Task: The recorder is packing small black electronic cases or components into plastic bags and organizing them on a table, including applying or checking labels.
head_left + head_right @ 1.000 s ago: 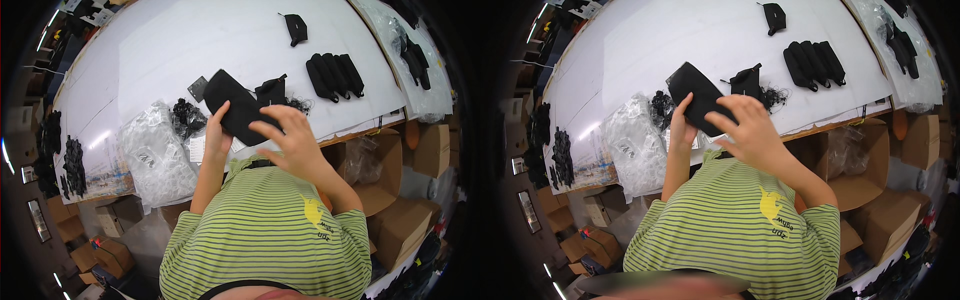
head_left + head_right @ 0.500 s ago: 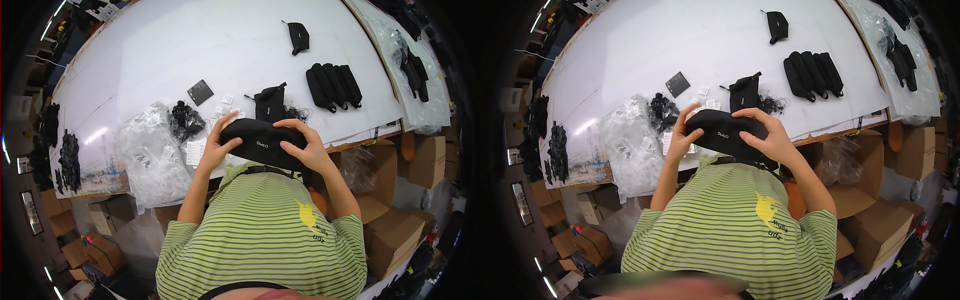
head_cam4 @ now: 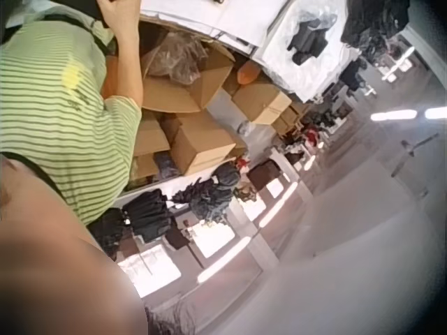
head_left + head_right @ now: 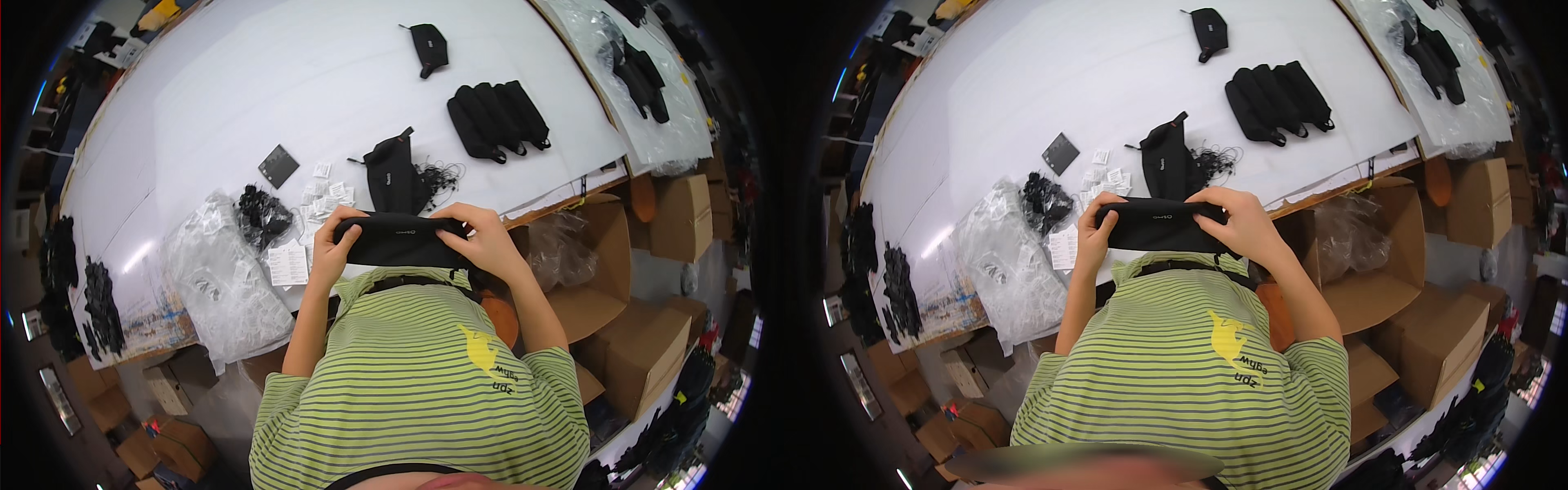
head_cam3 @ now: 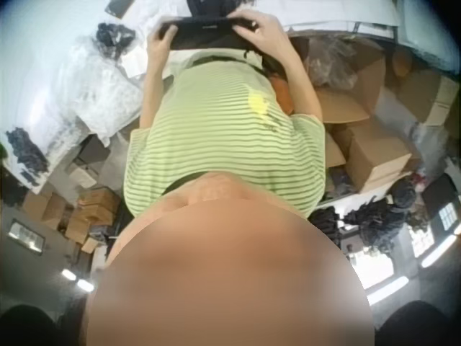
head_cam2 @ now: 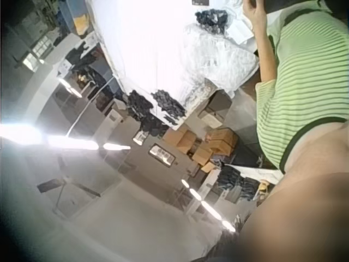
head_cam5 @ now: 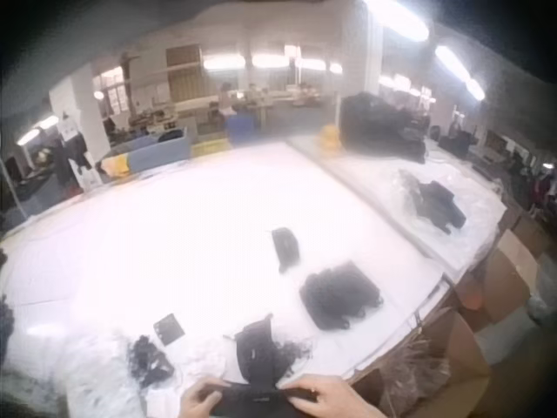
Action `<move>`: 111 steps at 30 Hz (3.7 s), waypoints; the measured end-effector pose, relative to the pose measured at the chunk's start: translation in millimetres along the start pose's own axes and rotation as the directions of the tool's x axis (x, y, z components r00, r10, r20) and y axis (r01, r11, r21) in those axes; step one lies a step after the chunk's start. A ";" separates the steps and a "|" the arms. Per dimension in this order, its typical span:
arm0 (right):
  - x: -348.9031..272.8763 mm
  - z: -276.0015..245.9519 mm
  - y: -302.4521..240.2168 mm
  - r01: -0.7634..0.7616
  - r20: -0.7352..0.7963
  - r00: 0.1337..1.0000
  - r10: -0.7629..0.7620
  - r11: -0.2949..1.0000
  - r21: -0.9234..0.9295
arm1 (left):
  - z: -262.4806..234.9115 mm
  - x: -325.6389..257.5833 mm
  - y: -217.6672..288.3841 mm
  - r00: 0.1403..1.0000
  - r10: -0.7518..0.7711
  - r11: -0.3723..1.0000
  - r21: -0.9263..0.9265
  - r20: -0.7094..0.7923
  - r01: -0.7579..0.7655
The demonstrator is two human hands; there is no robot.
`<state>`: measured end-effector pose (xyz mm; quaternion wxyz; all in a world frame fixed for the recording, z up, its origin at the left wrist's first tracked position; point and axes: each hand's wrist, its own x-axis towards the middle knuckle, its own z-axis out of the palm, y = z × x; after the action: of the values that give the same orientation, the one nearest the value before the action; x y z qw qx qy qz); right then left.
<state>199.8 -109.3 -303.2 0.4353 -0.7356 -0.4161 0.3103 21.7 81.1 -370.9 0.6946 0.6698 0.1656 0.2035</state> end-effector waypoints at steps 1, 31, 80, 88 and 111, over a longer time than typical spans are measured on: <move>1.2 -3.6 4.0 -0.016 0.004 1.000 0.016 1.000 -0.006 | -4.4 3.5 -5.3 0.996 0.080 0.995 0.064 0.045 -0.083; 62.6 -32.5 220.8 0.113 -0.123 0.972 -0.201 0.855 -0.506 | -87.3 -78.4 -78.1 0.501 0.019 0.471 0.450 -0.866 0.759; 65.0 -46.0 58.4 0.155 0.085 0.979 -0.188 0.943 0.293 | 110.5 52.8 21.8 0.928 -0.356 0.856 -0.438 -0.111 0.276; 63.4 -49.2 62.2 -0.199 0.311 0.950 0.023 0.813 0.547 | 113.5 62.7 1.7 0.972 -0.228 0.961 -0.174 -0.050 0.216; 55.9 -16.0 89.6 -0.162 0.126 0.983 0.131 0.321 0.933 | 146.1 54.1 -13.0 0.952 -0.121 0.991 0.017 -0.280 0.131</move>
<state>269.3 -90.6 -382.1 0.7437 -0.3804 -0.0989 0.5408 142.6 -17.9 -374.6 0.6638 0.6349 0.3078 0.2481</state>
